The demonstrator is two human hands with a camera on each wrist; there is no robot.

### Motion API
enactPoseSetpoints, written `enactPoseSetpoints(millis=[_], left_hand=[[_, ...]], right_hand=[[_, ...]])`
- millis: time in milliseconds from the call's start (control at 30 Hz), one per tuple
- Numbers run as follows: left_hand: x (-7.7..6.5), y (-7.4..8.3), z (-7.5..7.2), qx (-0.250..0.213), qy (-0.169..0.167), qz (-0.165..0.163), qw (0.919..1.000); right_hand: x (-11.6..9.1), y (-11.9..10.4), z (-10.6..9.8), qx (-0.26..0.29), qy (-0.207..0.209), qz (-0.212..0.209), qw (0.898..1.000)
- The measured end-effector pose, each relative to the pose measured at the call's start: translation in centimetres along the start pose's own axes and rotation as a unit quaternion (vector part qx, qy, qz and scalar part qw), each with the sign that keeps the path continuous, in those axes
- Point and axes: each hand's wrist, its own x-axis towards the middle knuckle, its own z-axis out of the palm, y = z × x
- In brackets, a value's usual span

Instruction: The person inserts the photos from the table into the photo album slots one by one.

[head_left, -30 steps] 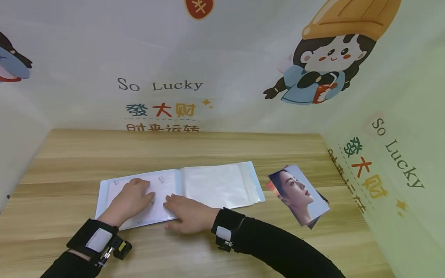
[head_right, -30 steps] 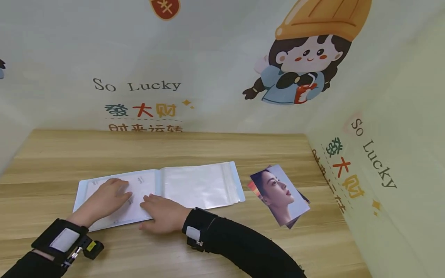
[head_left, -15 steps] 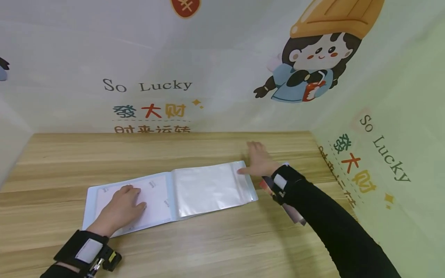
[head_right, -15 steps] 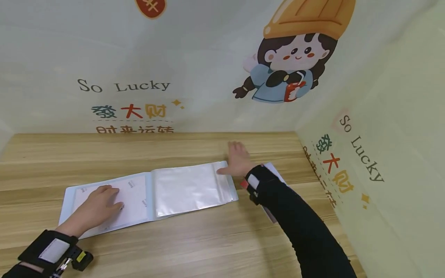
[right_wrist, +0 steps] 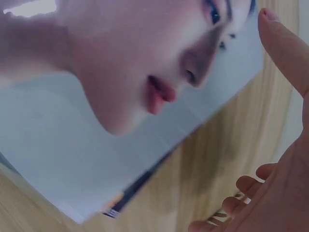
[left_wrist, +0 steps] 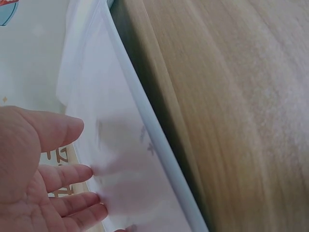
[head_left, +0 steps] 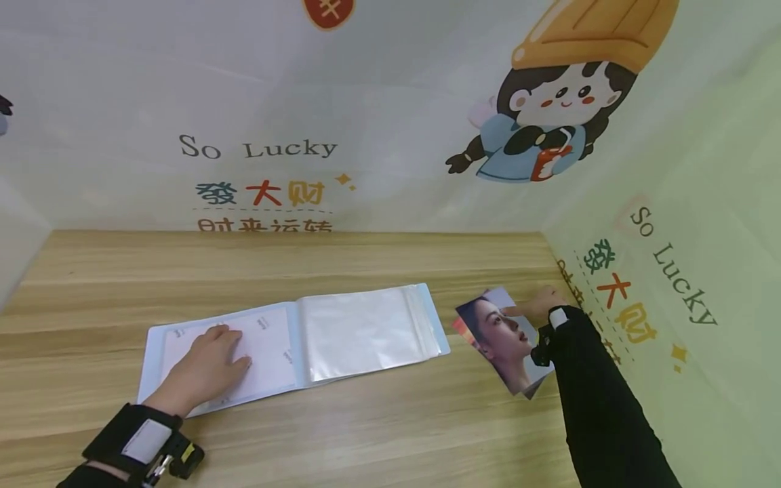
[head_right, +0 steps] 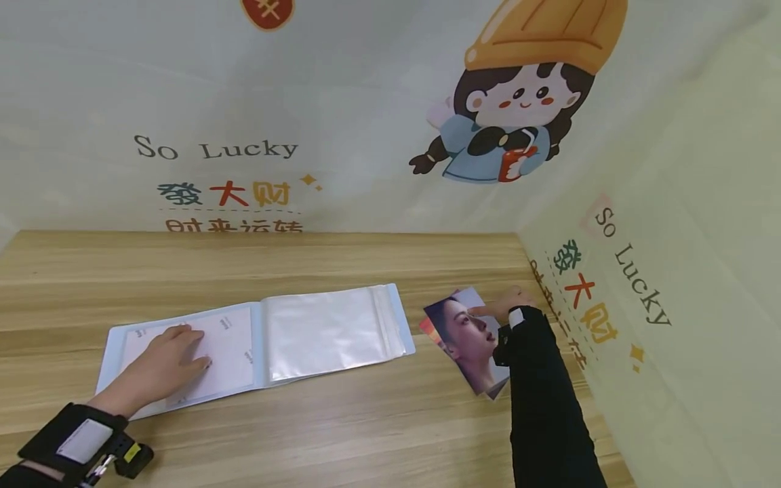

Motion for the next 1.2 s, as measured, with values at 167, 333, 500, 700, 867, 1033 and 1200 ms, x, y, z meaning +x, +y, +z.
enactPoseSetpoints(millis=[167,333,500,700,867,1033,1200], left_hand=[[0.0,0.0,-0.1,-0.001,0.004,0.015,0.9999],[0.0,0.0,-0.2,0.009,0.002,0.022,0.9997],[-0.3,0.1,-0.4,0.009,-0.003,0.011,0.9999],[-0.6,0.0,-0.4,0.006,-0.007,0.002,1.0000],[-0.7,-0.1,-0.4,0.006,-0.002,0.004,1.0000],[-0.7,0.0,-0.3,0.006,0.000,0.008,0.9999],[-0.6,0.0,-0.3,0.002,0.001,0.006,1.0000]], right_hand=[[-0.2,-0.1,1.7,-0.006,-0.007,0.020,1.000],[-0.5,-0.9,2.4,0.005,0.014,0.046,0.999],[-0.8,-2.2,2.0,-0.007,0.024,0.029,0.999],[0.1,-3.0,2.0,-0.041,0.041,0.011,0.998],[0.2,-3.4,2.1,-0.057,0.062,-0.020,0.996],[0.0,-3.1,2.0,-0.047,0.058,-0.028,0.997],[0.3,-2.9,1.5,-0.015,0.078,-0.033,0.996]])
